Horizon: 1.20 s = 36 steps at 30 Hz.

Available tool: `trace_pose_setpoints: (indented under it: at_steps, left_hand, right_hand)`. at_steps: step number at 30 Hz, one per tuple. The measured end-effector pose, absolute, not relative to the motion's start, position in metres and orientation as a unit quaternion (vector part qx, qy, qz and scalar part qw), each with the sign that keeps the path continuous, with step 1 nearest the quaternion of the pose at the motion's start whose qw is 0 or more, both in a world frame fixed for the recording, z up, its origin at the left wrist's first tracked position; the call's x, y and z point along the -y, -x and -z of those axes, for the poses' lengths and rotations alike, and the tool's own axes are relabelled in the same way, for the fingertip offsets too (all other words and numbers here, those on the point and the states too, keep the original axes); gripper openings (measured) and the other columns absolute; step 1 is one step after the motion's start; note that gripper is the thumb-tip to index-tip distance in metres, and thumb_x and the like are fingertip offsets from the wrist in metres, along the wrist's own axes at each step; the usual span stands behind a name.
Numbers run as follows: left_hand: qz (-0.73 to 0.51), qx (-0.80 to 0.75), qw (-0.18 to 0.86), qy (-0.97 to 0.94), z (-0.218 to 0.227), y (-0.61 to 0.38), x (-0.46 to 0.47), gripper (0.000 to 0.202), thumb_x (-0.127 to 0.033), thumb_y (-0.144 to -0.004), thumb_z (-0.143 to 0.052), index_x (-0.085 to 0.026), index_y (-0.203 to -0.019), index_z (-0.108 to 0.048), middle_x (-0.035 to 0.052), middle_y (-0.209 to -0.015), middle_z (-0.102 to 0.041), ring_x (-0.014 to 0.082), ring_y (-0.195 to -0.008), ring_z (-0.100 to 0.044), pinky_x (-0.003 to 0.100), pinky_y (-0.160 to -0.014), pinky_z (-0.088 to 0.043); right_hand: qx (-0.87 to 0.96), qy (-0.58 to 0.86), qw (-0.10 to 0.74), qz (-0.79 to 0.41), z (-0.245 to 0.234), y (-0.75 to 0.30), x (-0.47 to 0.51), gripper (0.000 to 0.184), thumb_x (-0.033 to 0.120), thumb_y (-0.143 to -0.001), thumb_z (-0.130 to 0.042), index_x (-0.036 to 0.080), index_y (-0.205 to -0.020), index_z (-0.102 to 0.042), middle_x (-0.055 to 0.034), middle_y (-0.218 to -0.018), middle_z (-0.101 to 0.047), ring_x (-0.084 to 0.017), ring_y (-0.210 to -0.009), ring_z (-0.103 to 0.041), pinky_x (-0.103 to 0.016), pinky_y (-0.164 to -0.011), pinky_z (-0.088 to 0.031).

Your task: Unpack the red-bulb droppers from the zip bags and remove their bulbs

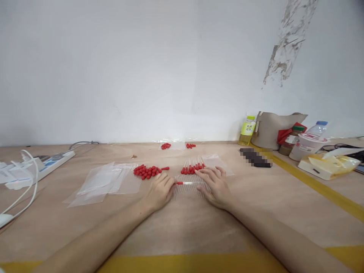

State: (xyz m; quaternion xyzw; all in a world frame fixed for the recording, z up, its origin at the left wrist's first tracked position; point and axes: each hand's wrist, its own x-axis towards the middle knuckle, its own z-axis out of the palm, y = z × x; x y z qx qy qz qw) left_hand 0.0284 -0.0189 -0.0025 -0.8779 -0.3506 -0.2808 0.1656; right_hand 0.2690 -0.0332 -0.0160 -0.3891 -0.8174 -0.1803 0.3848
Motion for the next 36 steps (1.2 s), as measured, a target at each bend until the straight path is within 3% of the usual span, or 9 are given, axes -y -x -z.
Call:
trace_pose_setpoints:
  at_steps: [5, 8, 10, 15, 30, 36]
  left_hand:
    - [0.296, 0.322, 0.157, 0.885, 0.010, -0.036, 0.028, 0.022, -0.025, -0.088, -0.038, -0.017, -0.076, -0.055, 0.0051, -0.073, -0.059, 0.0178, -0.070, -0.047, 0.031, -0.065, -0.034]
    - [0.304, 0.331, 0.137, 0.883, 0.008, -0.037, 0.027, 0.021, -0.030, -0.088, -0.040, -0.017, -0.092, -0.056, 0.0058, -0.078, -0.061, 0.0185, -0.074, -0.047, 0.032, -0.067, -0.034]
    - [0.295, 0.328, 0.133, 0.887, 0.008, -0.036, 0.027, 0.024, -0.033, -0.087, -0.043, -0.018, -0.099, -0.056, 0.0057, -0.082, -0.062, 0.0186, -0.076, -0.048, 0.033, -0.068, -0.034]
    - [0.259, 0.286, 0.169, 0.907, 0.008, -0.032, 0.028, 0.022, -0.031, -0.087, -0.044, -0.021, -0.080, -0.062, 0.0026, -0.072, -0.063, 0.0166, -0.071, -0.046, 0.032, -0.066, -0.029]
    - [0.215, 0.243, 0.192, 0.926, 0.007, -0.019, 0.031, 0.026, -0.027, -0.088, -0.040, -0.023, -0.076, -0.062, 0.0007, -0.062, -0.060, 0.0144, -0.063, -0.045, 0.033, -0.067, -0.030]
    - [0.305, 0.321, 0.115, 0.889, 0.002, -0.006, 0.020, 0.026, -0.025, -0.088, -0.036, -0.021, -0.083, -0.062, 0.0048, -0.076, -0.061, 0.0155, -0.073, -0.053, 0.029, -0.068, -0.040]
  right_hand:
    - [0.836, 0.344, 0.384, 0.184, 0.019, -0.257, 0.039, 0.017, 0.028, -0.085, -0.048, 0.025, -0.094, -0.063, 0.0016, -0.072, -0.064, -0.013, -0.081, -0.052, -0.040, -0.094, -0.019]
    - [0.842, 0.342, 0.376, 0.178, 0.021, -0.253, 0.040, 0.018, 0.025, -0.086, -0.046, 0.024, -0.087, -0.064, 0.0026, -0.064, -0.061, -0.011, -0.072, -0.051, -0.039, -0.092, -0.020]
    - [0.842, 0.340, 0.381, 0.174, 0.022, -0.251, 0.041, 0.020, 0.024, -0.086, -0.045, 0.023, -0.083, -0.064, 0.0026, -0.061, -0.060, -0.011, -0.069, -0.049, -0.039, -0.092, -0.020]
    - [0.849, 0.316, 0.391, 0.162, 0.021, -0.250, 0.047, 0.021, 0.023, -0.086, -0.044, 0.021, -0.077, -0.063, 0.0029, -0.056, -0.056, -0.011, -0.066, -0.047, -0.038, -0.091, -0.021]
    - [0.866, 0.296, 0.381, 0.133, 0.021, -0.253, 0.053, 0.019, 0.023, -0.085, -0.044, 0.023, -0.077, -0.062, 0.0040, -0.056, -0.056, -0.011, -0.068, -0.047, -0.039, -0.091, -0.017]
    - [0.844, 0.340, 0.389, 0.146, 0.020, -0.264, 0.048, 0.021, 0.023, -0.084, -0.045, 0.022, -0.074, -0.063, 0.0031, -0.057, -0.058, -0.012, -0.069, -0.049, -0.038, -0.090, -0.019]
